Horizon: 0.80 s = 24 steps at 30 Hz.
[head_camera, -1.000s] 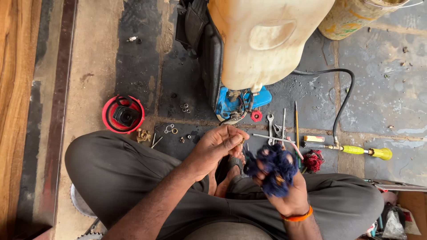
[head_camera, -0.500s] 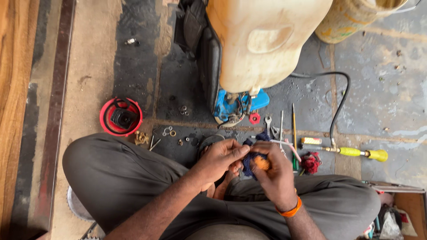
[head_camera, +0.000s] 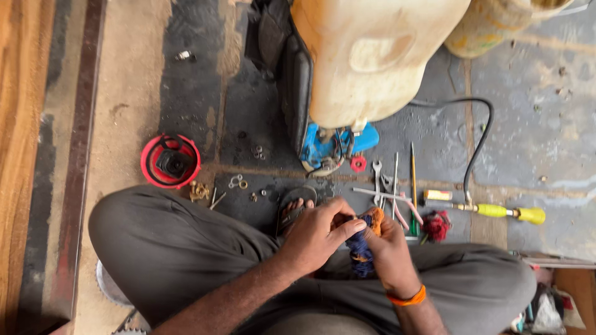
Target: The person sits on the floor of a repair shop and wipes small metal fittings and fasteners with a blue rag, rubbing each part by hand and setting cleaned pieces on the ground beside them.
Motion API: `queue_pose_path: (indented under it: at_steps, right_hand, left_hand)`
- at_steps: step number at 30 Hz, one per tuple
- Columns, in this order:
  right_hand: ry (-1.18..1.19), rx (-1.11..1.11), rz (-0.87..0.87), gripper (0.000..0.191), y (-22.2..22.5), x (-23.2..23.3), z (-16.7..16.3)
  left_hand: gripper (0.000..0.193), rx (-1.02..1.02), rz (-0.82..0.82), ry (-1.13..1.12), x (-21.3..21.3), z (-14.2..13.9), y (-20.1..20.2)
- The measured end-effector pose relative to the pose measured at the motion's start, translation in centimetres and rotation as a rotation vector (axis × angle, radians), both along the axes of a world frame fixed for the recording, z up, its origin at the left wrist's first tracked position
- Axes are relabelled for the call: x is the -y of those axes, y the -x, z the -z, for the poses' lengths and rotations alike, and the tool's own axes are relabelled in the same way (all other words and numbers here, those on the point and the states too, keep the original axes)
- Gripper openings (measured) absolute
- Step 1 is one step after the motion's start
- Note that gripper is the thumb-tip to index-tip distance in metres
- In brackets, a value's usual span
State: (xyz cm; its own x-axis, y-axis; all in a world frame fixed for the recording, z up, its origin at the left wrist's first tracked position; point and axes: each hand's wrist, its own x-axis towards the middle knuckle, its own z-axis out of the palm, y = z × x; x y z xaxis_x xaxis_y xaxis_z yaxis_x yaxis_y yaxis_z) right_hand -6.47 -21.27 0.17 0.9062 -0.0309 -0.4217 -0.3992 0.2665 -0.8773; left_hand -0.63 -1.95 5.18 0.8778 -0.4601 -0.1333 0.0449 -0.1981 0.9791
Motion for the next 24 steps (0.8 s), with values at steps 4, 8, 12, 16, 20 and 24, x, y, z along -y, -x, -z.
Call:
queue_pose_path:
  at_steps: [4,8,12,16,20,24]
  right_hand:
    - [-0.310,-0.418,-0.073,0.029,1.2,1.3,0.2]
    - [-0.898,-0.561,-0.047,0.028,2.3,2.7,-1.7]
    - [-0.855,-0.343,0.164,0.022,1.7,4.1,-4.2]
    - [-0.426,-0.173,0.235,0.037,0.3,3.7,-4.8]
    - [-0.285,-0.112,0.265,0.028,-0.3,2.8,-4.8]
    - [-0.035,0.168,0.219,0.020,-0.3,1.0,-5.1]
  left_hand:
    - [0.029,0.225,0.070,0.034,0.0,-1.2,0.6]
    - [0.028,0.038,0.224,0.198,-0.4,-1.2,-0.1]
    - [0.032,-0.491,0.162,0.579,-0.8,-0.5,-1.9]
    - [0.039,-0.778,0.116,0.728,-1.3,0.1,-2.0]
    - [0.040,-0.923,0.089,0.805,-1.8,0.8,-1.6]
    - [0.041,-1.035,0.044,0.789,-1.6,1.6,-1.3]
